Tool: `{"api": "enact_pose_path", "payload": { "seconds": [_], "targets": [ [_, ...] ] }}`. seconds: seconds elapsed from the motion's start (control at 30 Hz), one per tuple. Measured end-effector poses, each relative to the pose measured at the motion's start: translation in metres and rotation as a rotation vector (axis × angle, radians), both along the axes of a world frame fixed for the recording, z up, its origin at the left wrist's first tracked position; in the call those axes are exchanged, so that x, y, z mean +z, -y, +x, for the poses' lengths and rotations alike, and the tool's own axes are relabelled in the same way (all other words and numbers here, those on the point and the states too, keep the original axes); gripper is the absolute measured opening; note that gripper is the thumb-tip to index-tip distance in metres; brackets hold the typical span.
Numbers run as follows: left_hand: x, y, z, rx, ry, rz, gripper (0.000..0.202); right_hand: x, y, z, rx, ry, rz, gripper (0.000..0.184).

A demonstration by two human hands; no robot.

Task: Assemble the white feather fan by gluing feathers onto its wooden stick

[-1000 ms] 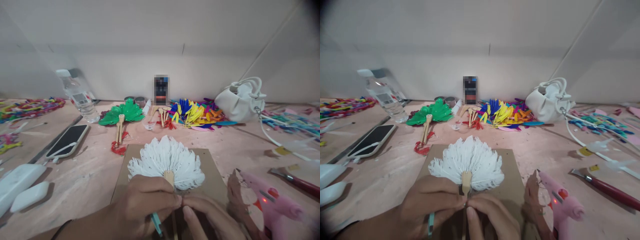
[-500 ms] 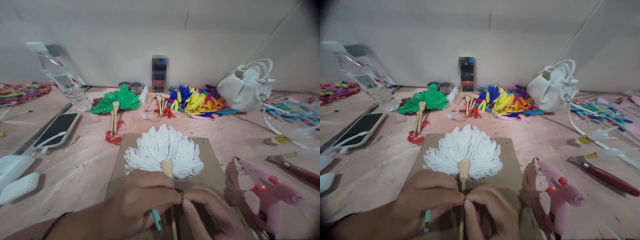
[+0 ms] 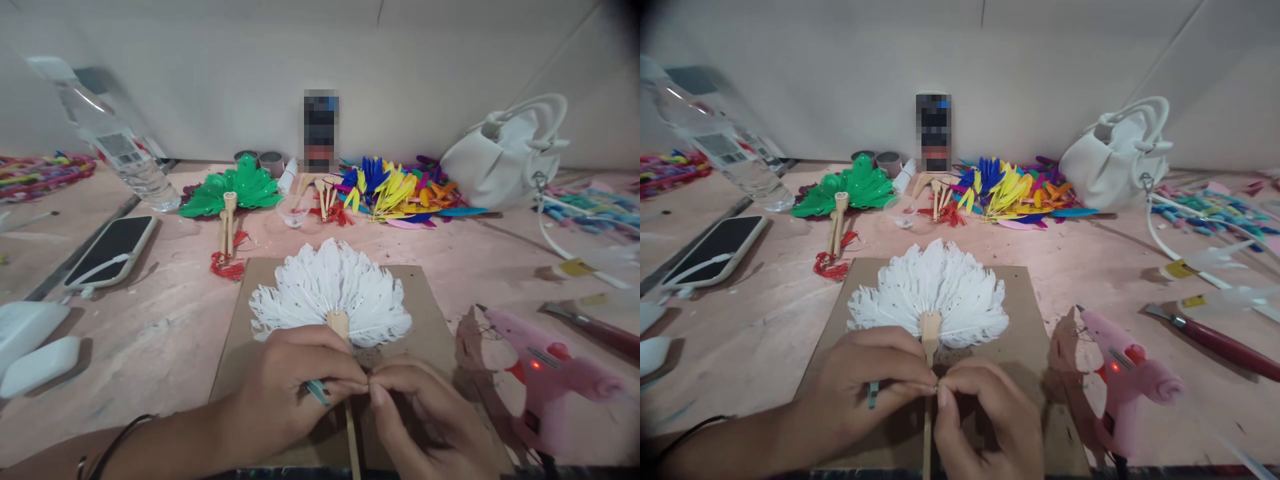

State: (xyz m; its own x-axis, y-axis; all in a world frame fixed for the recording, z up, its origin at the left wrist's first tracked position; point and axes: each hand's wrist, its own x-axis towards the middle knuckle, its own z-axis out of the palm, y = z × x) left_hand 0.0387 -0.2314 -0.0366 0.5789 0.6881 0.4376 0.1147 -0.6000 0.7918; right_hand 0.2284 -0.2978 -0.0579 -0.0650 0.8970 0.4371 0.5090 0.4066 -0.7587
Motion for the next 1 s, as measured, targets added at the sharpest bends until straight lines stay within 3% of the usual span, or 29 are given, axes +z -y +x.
{"api": "enact_pose_path", "payload": {
  "seconds": [0.3,0.67,0.83,1.0],
  "targets": [
    [-0.007,0.003,-0.001,-0.038,0.046,0.074,0.01,-0.011,0.006,-0.007,-0.041,-0.126,-0.092,0.011],
    [-0.007,0.002,0.0,-0.052,0.099,0.234,0.01,-0.022,0.012,-0.008,0.038,-0.171,-0.194,0.008],
    [-0.006,0.006,-0.003,0.007,0.023,0.283,0.009,-0.011,0.006,-0.009,0.019,-0.086,-0.064,0.012],
    [-0.004,0.01,-0.005,0.043,-0.034,0.304,0.01,0.004,0.003,-0.018,-0.101,-0.191,0.014,0.013]
  ]
}}
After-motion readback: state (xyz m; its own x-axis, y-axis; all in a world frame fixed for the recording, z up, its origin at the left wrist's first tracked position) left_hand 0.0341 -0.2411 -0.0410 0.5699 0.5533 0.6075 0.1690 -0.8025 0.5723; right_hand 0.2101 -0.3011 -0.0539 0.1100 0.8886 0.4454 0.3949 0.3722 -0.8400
